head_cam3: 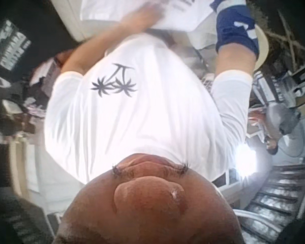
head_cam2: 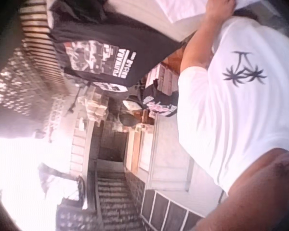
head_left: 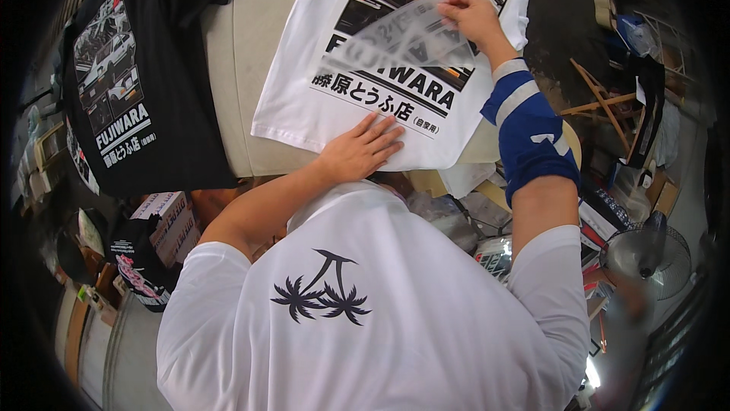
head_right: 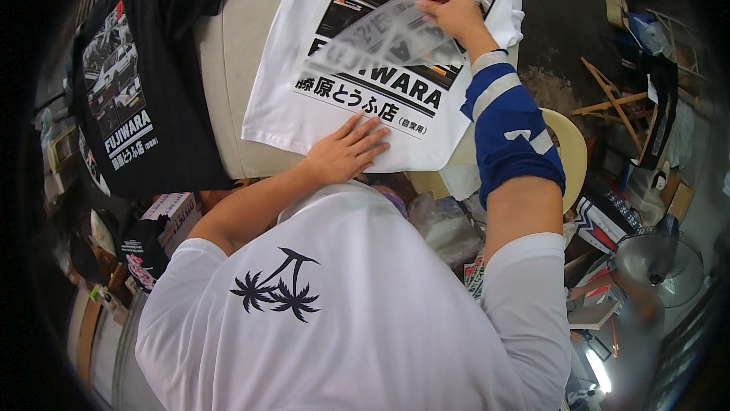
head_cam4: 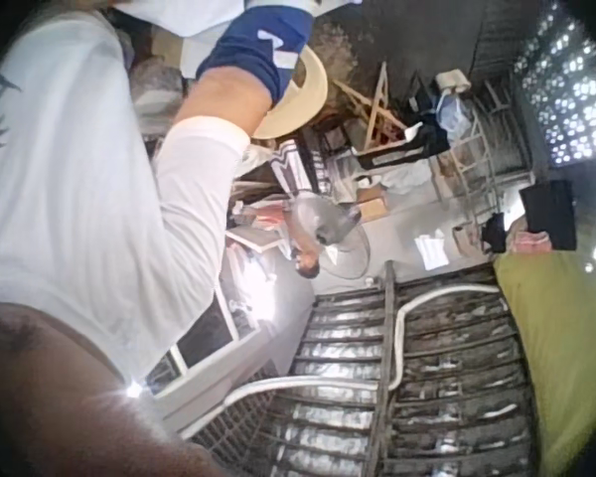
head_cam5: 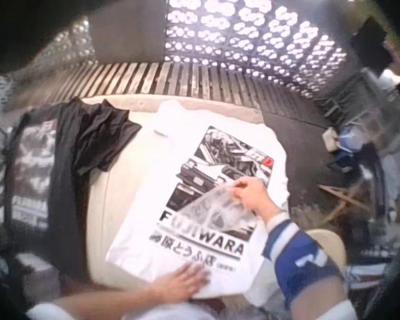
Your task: The person places white t-shirts on a heat press, aligns printed transfer sheets with car and logo graphics, and uses the press to apply the designs. They handle multiple shirts and transfers, smoothing and positioning each before pressing.
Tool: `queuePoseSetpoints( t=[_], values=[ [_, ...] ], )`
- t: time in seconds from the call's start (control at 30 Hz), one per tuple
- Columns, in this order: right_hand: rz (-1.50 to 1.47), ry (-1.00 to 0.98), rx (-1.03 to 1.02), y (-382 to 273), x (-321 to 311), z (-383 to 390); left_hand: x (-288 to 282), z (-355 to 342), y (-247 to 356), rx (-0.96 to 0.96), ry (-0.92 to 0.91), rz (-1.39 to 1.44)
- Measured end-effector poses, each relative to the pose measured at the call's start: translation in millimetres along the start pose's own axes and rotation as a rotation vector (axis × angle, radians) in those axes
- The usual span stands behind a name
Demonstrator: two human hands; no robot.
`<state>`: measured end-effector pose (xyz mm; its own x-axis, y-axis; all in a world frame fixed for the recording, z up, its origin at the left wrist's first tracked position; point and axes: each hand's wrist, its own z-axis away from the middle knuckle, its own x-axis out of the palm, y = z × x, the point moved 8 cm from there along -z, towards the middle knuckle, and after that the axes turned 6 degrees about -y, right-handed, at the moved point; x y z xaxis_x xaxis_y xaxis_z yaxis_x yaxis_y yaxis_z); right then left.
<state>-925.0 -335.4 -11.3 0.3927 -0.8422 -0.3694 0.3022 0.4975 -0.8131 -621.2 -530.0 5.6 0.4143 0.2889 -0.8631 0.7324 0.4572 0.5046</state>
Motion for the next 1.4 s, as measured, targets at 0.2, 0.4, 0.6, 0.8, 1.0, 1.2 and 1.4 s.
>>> queuePoseSetpoints(
  t=[0.2, 0.4, 0.6, 0.8, 1.0, 1.2, 1.4],
  values=[
    [-0.264, 0.253, 0.149, 22, -53, -7, 0, -1, -3, -0.015, -0.023, 0.063],
    [-0.520, 0.549, 0.236, 73, -91, 1, -6, -6, -5, -0.039, -0.037, 0.118],
    [-0.564, 0.396, 0.232, 57, -77, 0, -83, -56, -112, -0.501, 0.306, 0.045],
    [-0.718, 0.711, 0.231, 75, -126, 8, -69, -43, -144, -0.648, 0.192, -0.075],
    [-0.946, 0.809, 0.134, 125, -191, 18, -75, -46, -144, -0.647, 0.189, -0.091],
    [-1.116, 0.936, -0.003, 148, -255, 45, -75, -48, -143, -0.662, 0.169, -0.091],
    [-1.072, 1.091, -0.110, 131, -332, 84, -75, -50, -143, -0.671, 0.143, -0.106]
  ],
)
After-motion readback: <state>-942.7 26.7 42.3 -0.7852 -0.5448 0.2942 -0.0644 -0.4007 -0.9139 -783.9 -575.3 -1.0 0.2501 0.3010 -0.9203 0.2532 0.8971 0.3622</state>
